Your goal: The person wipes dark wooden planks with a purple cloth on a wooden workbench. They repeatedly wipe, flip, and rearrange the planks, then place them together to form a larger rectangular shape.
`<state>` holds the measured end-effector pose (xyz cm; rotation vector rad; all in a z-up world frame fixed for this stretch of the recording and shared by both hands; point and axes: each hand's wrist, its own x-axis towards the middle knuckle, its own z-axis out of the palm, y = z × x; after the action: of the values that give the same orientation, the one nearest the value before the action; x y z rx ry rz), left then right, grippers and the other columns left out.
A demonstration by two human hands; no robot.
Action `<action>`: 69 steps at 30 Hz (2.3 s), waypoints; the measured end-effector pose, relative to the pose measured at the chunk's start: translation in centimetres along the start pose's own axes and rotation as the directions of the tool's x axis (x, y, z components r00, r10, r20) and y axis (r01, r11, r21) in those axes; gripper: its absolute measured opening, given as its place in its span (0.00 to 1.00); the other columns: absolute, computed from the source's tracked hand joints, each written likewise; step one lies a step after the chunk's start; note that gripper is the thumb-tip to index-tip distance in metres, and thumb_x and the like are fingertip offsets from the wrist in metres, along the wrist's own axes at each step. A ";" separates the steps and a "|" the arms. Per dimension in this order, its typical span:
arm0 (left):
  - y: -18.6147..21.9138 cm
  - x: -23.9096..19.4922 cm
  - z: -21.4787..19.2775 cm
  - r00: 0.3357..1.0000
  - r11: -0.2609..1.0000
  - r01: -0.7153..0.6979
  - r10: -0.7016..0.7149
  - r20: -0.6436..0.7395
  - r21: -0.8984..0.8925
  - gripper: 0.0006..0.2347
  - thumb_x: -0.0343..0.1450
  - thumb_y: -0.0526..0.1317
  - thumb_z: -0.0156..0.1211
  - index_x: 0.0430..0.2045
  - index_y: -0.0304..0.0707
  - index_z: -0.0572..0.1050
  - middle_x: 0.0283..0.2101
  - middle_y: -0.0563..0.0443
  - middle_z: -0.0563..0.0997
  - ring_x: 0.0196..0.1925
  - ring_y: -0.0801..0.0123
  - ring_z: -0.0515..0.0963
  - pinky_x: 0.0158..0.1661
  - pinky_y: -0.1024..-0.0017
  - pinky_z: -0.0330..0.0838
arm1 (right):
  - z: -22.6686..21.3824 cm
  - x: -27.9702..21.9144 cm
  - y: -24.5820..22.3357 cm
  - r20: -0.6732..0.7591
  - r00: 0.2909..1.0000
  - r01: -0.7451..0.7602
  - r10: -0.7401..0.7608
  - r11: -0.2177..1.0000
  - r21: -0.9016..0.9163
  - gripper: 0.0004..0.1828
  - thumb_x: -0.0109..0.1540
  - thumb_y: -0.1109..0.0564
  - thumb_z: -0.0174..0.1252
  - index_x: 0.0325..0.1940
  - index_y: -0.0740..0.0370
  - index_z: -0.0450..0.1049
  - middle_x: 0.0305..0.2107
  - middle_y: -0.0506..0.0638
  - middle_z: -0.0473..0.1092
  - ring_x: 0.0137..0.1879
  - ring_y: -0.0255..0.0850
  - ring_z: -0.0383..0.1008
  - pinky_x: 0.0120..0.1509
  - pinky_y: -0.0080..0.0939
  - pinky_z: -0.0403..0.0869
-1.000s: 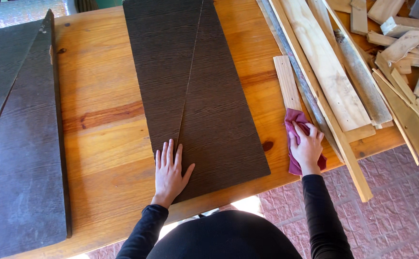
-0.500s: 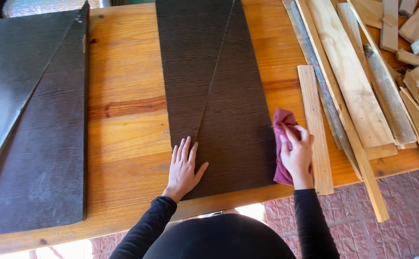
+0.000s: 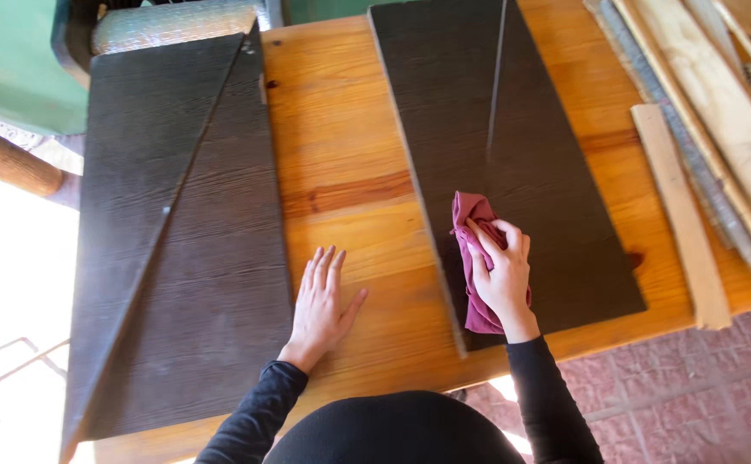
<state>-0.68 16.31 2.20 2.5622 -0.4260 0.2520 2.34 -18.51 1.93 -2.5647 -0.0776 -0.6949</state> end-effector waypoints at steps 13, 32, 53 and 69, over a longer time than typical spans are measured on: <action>-17.1 -9.1 -12.2 0.982 0.983 0.164 -0.154 -0.112 0.078 0.32 0.76 0.58 0.62 0.70 0.34 0.68 0.70 0.33 0.71 0.78 0.38 0.65 0.74 0.45 0.58 | 12.8 0.4 -26.5 0.123 0.979 0.141 -0.161 0.977 0.159 0.24 0.68 0.48 0.63 0.70 0.31 0.79 0.58 0.49 0.70 0.63 0.56 0.73 0.59 0.59 0.82; -30.3 15.0 -5.5 0.998 0.988 0.008 0.002 -0.067 0.157 0.26 0.78 0.57 0.56 0.72 0.51 0.69 0.75 0.42 0.68 0.80 0.46 0.63 0.75 0.43 0.59 | 35.4 25.7 -28.3 0.067 0.830 0.539 -0.553 0.827 0.159 0.23 0.65 0.50 0.67 0.66 0.42 0.82 0.51 0.49 0.76 0.59 0.52 0.75 0.60 0.50 0.82; -33.1 25.5 -1.6 1.000 0.967 0.007 0.000 -0.027 0.255 0.27 0.81 0.58 0.47 0.77 0.56 0.63 0.80 0.44 0.61 0.83 0.51 0.59 0.78 0.49 0.52 | 52.5 44.3 -20.1 0.209 0.874 0.427 -0.438 0.899 0.097 0.20 0.66 0.47 0.68 0.63 0.42 0.84 0.51 0.48 0.74 0.60 0.52 0.71 0.69 0.54 0.73; -33.0 25.5 -1.1 0.995 0.972 0.008 0.016 -0.099 0.236 0.25 0.79 0.57 0.52 0.72 0.53 0.69 0.77 0.43 0.67 0.81 0.51 0.63 0.78 0.50 0.53 | 46.8 35.4 -24.8 0.250 0.762 0.585 -0.597 0.801 0.128 0.21 0.62 0.50 0.70 0.60 0.43 0.85 0.48 0.50 0.74 0.60 0.53 0.72 0.60 0.52 0.81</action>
<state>34.48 37.34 -5.69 2.7651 -0.3836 0.4561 50.41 22.59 -5.39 -2.5725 -1.0294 -0.5179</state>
